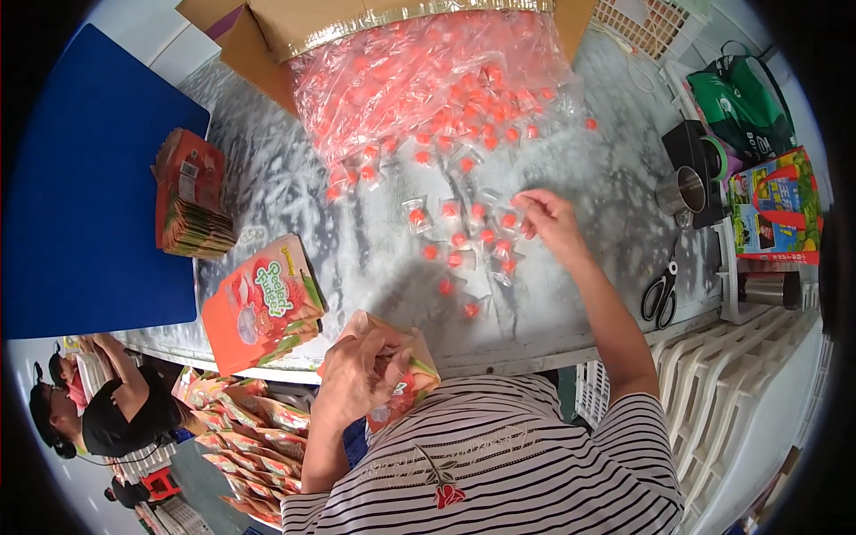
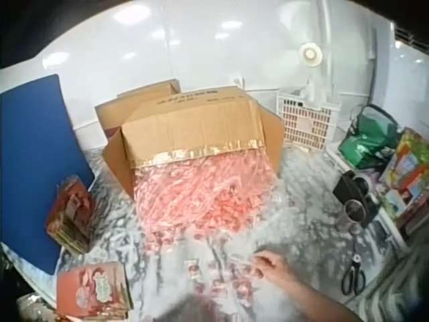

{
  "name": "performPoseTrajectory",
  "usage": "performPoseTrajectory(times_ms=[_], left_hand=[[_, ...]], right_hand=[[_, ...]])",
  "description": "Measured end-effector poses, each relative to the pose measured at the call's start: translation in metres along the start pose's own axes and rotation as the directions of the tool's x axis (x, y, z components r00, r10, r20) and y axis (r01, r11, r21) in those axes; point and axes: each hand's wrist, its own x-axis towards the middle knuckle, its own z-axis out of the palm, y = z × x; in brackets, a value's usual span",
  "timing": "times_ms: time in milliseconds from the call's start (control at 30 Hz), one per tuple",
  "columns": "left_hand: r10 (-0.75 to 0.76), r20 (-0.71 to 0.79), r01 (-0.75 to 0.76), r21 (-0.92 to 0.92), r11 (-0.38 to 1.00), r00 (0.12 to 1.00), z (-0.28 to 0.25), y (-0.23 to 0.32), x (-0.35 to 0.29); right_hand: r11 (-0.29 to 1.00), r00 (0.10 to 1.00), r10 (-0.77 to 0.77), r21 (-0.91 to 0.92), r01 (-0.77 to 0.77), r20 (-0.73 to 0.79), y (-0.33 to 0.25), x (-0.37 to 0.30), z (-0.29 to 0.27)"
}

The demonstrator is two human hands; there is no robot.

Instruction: Packing individual pink candies into plastic bags and placing them in a collection crate.

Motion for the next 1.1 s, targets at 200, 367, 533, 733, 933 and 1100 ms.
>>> performPoseTrajectory(times_ms=[200,367,533,733,933,1100], left_hand=[[-0.049,-0.063,0.047,-0.033,0.998,0.997,-0.004,-0.010,-0.012],[-0.033,-0.054,0.030,-0.050,0.998,0.998,-0.006,-0.016,-0.013],[-0.107,-0.054,0.102,-0.083,0.991,0.993,-0.006,-0.017,-0.015],[-0.025,-0.084,0.021,-0.047,0.999,0.996,-0.005,-0.023,-0.019],[-0.018,-0.051,0.019,0.001,1.000,0.999,-0.004,-0.019,-0.017],[-0.012,-0.073,0.011,-0.015,1.000,0.997,-0.004,-0.021,-0.018]], right_hand=[[0.986,0.972,-0.099,-0.154,0.066,-0.214,0.007,-0.015,-0.027],[0.954,0.955,-0.202,-0.265,0.142,-0.218,0.010,-0.026,-0.023],[0.857,0.939,-0.326,-0.454,0.244,-0.112,0.006,-0.034,-0.008],[0.601,0.871,-0.468,-0.668,0.439,0.151,-0.009,-0.044,0.019],[0.415,0.834,-0.438,-0.748,0.518,0.334,-0.007,-0.033,0.044],[0.165,0.772,-0.433,-0.801,0.575,0.465,0.007,-0.020,0.045]])
